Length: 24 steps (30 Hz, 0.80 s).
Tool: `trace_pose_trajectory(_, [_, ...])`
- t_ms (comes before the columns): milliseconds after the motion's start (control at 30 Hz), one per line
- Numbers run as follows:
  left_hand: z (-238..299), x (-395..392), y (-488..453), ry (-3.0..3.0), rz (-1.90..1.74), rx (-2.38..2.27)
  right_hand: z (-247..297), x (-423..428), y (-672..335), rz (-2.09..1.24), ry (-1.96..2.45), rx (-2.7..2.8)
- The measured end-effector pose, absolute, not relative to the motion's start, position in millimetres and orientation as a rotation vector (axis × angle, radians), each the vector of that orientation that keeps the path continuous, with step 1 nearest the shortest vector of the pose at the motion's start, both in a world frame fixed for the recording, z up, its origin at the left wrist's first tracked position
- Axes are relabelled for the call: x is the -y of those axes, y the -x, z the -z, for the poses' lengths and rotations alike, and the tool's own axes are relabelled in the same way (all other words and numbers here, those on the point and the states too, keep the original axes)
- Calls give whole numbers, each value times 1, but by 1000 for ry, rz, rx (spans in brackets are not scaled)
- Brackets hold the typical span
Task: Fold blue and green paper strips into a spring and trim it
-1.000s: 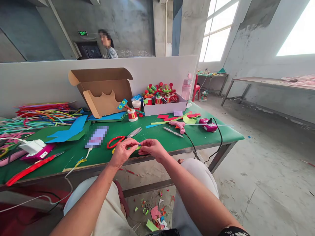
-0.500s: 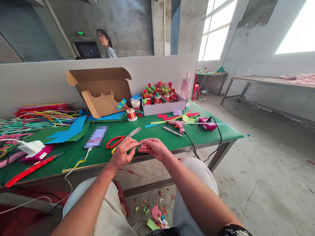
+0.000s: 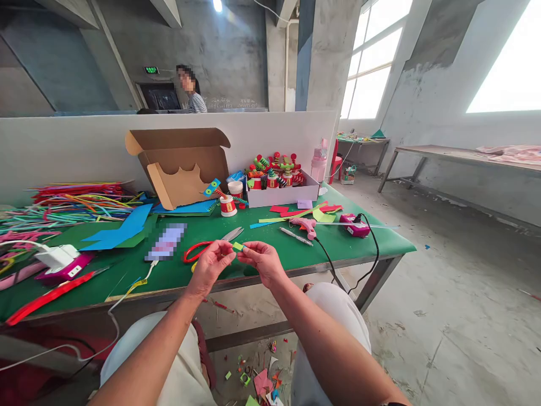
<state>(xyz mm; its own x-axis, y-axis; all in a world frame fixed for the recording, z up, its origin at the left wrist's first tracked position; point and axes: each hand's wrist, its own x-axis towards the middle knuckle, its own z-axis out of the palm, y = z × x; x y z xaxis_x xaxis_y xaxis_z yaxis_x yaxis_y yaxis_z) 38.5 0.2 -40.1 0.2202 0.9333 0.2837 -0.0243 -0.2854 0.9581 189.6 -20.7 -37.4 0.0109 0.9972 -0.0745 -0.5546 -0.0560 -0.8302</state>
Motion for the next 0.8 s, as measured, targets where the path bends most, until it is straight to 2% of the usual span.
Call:
trace_pose_trajectory(433, [43,-8,-40,-1594,-1312,-1052,35,26,-186,-1632,821,791])
trace_pose_trajectory(600, [44,-6,-44,-1685,-1311,-1055,36,28,-188,-1588,881,836])
trace_pose_trajectory(800, [42,-7,-44,-1497,-1321,-981,41,23,-188,-1502,885,789])
